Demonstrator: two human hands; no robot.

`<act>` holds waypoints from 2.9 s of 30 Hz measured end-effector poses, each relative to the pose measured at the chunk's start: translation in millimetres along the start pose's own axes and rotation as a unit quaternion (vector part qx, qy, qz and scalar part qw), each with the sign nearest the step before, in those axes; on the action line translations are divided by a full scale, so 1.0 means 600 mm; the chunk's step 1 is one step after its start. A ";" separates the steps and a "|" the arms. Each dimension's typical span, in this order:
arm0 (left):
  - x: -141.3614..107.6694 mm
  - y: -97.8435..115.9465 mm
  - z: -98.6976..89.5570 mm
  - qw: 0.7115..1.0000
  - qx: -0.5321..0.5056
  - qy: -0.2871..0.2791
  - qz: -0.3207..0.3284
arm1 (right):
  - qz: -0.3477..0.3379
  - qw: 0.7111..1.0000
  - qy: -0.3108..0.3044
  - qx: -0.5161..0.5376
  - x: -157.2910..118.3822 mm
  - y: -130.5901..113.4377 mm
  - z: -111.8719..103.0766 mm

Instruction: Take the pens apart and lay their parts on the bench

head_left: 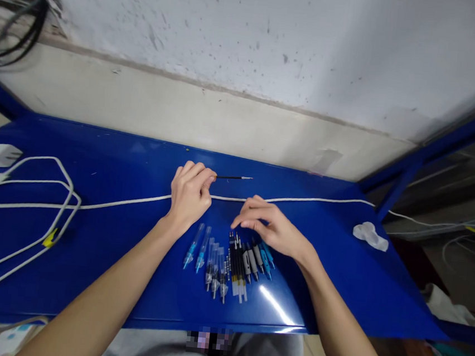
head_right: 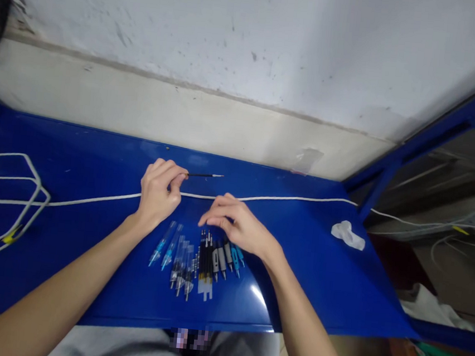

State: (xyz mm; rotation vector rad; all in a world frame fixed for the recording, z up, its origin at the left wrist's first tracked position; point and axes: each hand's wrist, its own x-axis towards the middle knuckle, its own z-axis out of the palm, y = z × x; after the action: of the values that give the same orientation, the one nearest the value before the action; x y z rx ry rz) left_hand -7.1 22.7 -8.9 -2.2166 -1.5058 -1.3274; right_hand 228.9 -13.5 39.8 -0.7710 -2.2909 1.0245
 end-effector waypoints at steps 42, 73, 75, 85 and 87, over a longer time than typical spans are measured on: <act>-0.005 0.009 0.006 0.997 -0.070 -0.038 0.008 | 0.337 0.867 0.235 -0.281 -0.140 -0.009 0.033; 0.003 0.005 0.003 0.996 -0.027 -0.059 0.064 | 0.117 0.931 0.206 0.277 0.011 0.049 0.008; 0.004 0.006 0.001 0.996 -0.026 -0.050 0.068 | 0.101 0.944 0.156 0.274 0.013 0.049 0.019; 0.007 0.008 0.001 0.995 -0.017 -0.025 0.090 | 0.065 0.957 0.103 0.262 0.011 0.046 0.026; 0.008 0.009 0.000 0.995 -0.015 -0.022 0.099 | 0.056 0.956 0.104 0.267 0.011 0.043 0.026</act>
State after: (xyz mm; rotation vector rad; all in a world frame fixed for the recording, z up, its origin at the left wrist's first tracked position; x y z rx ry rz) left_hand -2.2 23.4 -3.5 -2.3561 -1.2486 -1.2561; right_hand 221.5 -2.6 12.1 -0.7376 -1.6900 1.4530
